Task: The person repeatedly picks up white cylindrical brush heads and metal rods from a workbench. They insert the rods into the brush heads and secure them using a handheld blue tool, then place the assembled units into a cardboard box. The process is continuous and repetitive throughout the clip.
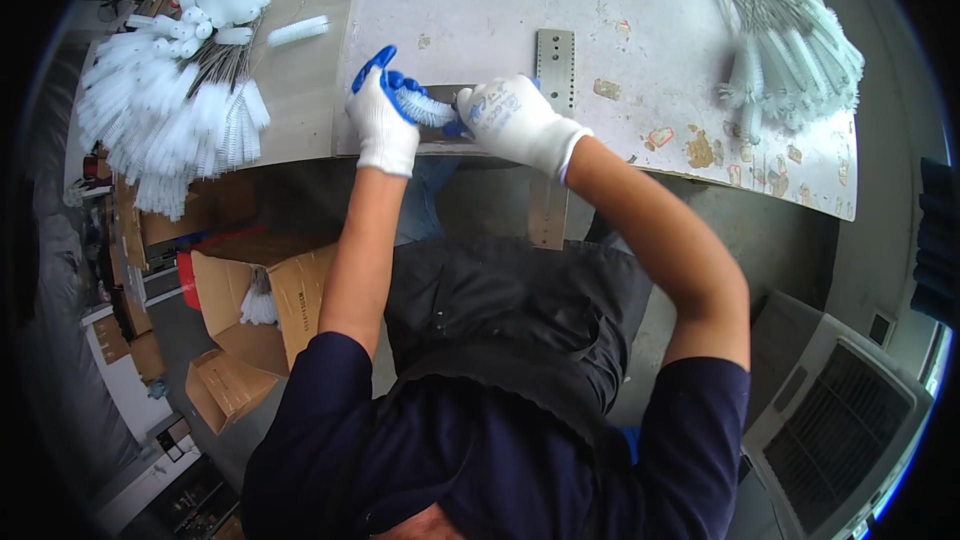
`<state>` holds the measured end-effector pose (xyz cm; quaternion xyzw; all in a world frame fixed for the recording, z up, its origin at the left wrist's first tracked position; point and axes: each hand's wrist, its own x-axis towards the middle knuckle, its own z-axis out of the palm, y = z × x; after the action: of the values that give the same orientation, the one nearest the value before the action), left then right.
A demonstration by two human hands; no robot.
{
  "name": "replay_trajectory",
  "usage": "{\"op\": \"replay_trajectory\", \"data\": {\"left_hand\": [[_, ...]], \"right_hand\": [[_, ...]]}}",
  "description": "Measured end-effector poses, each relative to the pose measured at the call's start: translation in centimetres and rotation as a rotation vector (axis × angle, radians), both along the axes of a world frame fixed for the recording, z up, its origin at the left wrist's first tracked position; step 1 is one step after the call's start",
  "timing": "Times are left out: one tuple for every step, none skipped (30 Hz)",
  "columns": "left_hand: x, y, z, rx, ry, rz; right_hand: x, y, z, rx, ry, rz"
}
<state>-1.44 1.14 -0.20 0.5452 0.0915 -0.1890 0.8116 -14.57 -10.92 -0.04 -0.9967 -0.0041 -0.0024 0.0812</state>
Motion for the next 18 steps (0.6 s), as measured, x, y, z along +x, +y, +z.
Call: {"op": "replay_trajectory", "data": {"left_hand": [[0.4,-0.6,-0.2,0.022,-0.018,-0.036],[0.8,-1.2,-0.4,0.044,-0.036,-0.072],[1.0,-1.7,-0.6,0.068,-0.054,-0.107],[1.3,-2.3,-0.6,0.088,-0.049,-0.181],[1.5,-3.1,-0.3,0.101,-0.042,-0.255],[1.6,-4.0,0.0,0.113,-0.034,-0.327],[1.7,-5.7,0.0,0.174,-0.019,-0.403],[0.5,-7.8,0.7,0.261,0.008,-0.483],[0.6,-8.0,0.7,0.312,-0.083,-0.656],[0.6,-8.1,0.6,0.342,-0.098,-0.665],[0.8,-8.4,0.9,0.374,-0.132,-0.663],[0.4,-8.4,0.9,0.368,-0.121,-0.673],[0.2,-9.0,0.5,0.363,-0.181,-0.684],[0.3,-9.1,-0.1,0.365,-0.240,-0.687],[0.9,-8.7,0.0,0.373,-0.272,-0.681],[1.9,-7.5,0.1,0.381,-0.298,-0.667],[3.3,-6.2,-0.3,0.376,-0.355,-0.632],[6.4,-4.2,-3.0,0.449,-0.594,-0.591]], "right_hand": [[0.0,-0.6,-0.5,-0.026,-0.018,0.031],[0.0,-1.1,-1.0,-0.051,-0.037,0.062],[-0.4,-1.0,-1.7,-0.093,-0.082,0.064],[-0.6,-1.0,-2.2,-0.055,-0.122,0.057],[-0.9,-1.1,-2.6,-0.022,-0.159,0.050],[-1.0,-1.1,-2.8,0.011,-0.195,0.043],[-0.9,-1.0,-2.5,0.004,-0.146,0.053],[-0.6,-1.0,-2.7,0.036,-0.141,0.049],[-0.4,-0.8,-2.6,0.064,-0.139,0.048],[-0.2,-0.6,-2.3,0.089,-0.140,0.053],[-0.1,-0.7,-1.6,0.095,-0.143,0.031],[-0.5,-0.8,-1.4,0.104,-0.121,-0.011],[-0.8,-1.1,-1.4,0.110,-0.117,-0.059],[-0.6,-1.0,-1.5,0.124,-0.113,-0.099],[0.2,-0.3,-0.9,0.105,-0.086,-0.138],[1.1,0.7,-0.3,0.087,-0.054,-0.168],[1.7,1.4,0.1,0.064,-0.013,-0.208],[2.5,2.2,0.0,0.055,-0.071,-0.176]]}}
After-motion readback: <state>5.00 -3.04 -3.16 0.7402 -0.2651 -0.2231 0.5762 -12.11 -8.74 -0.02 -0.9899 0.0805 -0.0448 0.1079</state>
